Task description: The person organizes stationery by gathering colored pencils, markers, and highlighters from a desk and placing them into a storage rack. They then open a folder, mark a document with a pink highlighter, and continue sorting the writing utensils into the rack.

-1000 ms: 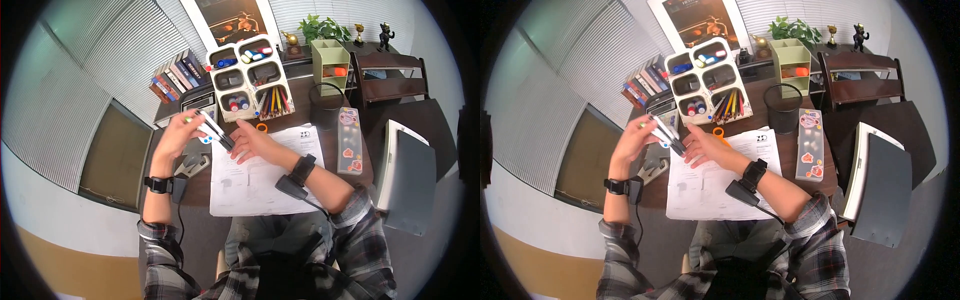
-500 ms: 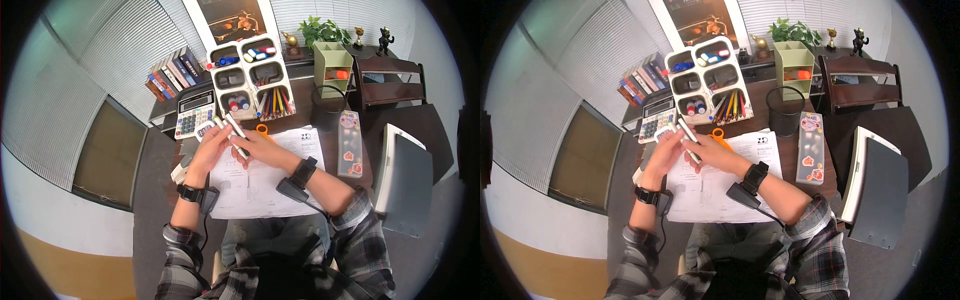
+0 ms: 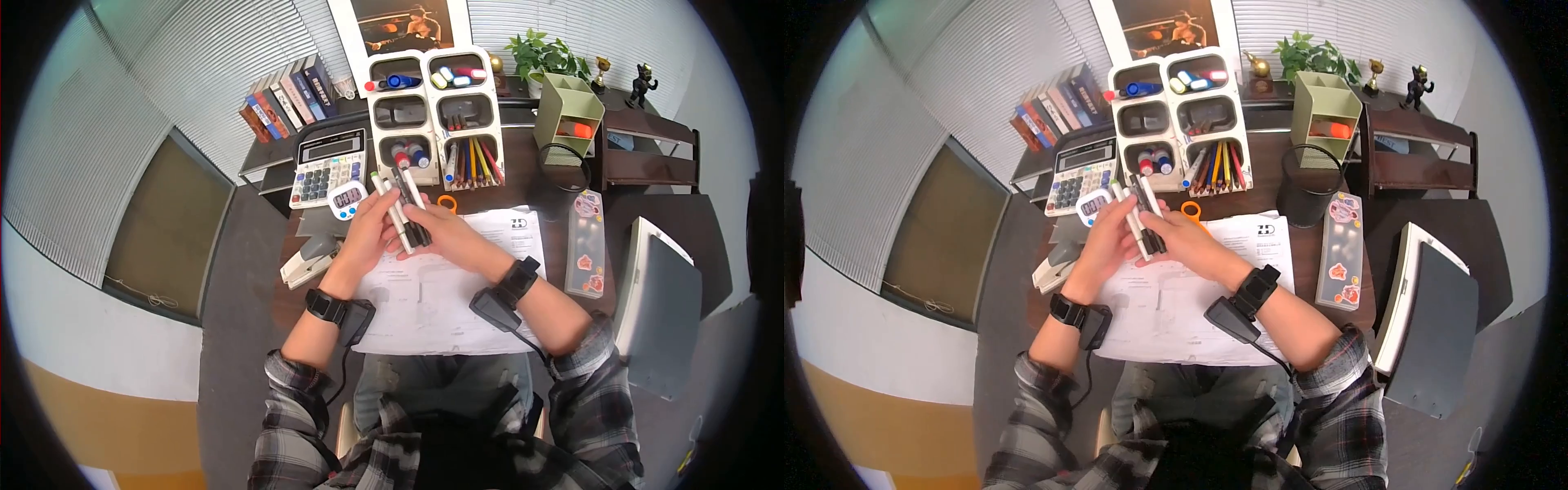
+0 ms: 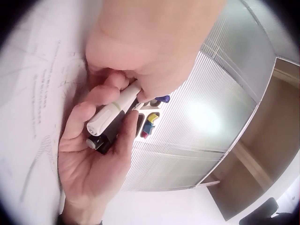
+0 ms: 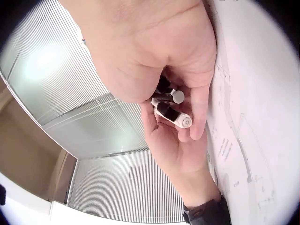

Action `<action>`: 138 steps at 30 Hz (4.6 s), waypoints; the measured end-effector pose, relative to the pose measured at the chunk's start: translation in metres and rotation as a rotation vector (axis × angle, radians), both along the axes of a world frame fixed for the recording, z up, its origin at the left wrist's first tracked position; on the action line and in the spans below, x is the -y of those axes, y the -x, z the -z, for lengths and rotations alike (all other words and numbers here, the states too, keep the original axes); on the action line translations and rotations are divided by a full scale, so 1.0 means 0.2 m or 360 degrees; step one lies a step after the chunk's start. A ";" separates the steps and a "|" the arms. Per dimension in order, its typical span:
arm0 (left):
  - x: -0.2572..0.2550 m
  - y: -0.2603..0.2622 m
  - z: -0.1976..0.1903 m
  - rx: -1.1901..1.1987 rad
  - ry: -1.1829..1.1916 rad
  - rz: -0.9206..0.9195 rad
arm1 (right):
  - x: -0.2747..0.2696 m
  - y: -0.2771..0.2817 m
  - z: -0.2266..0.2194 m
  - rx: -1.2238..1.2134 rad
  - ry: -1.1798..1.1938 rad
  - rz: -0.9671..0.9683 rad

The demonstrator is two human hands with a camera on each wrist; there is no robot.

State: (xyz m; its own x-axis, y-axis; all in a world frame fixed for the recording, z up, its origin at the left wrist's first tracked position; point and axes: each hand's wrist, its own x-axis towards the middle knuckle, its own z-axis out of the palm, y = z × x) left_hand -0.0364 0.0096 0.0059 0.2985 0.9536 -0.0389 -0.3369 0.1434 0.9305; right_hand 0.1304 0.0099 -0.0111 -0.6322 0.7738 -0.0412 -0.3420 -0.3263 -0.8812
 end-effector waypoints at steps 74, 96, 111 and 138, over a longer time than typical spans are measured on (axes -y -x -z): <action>0.30 0.15 -0.36 -0.2256 -0.1369 0.0423 | 0.00 -0.11 -0.07 0.0164 -0.0065 -0.0688; -0.25 0.07 -0.46 -0.2824 -0.1632 -0.0649 | -0.06 -0.08 0.00 0.0079 0.0108 -0.0397; -0.50 -0.10 -0.45 -0.3215 -0.1408 -0.0393 | -0.04 -0.08 -0.03 0.0186 -0.0043 -0.0372; -0.50 -0.13 -0.45 -0.2645 -0.1485 -0.0419 | -0.01 -0.07 -0.06 0.0330 -0.0225 -0.0322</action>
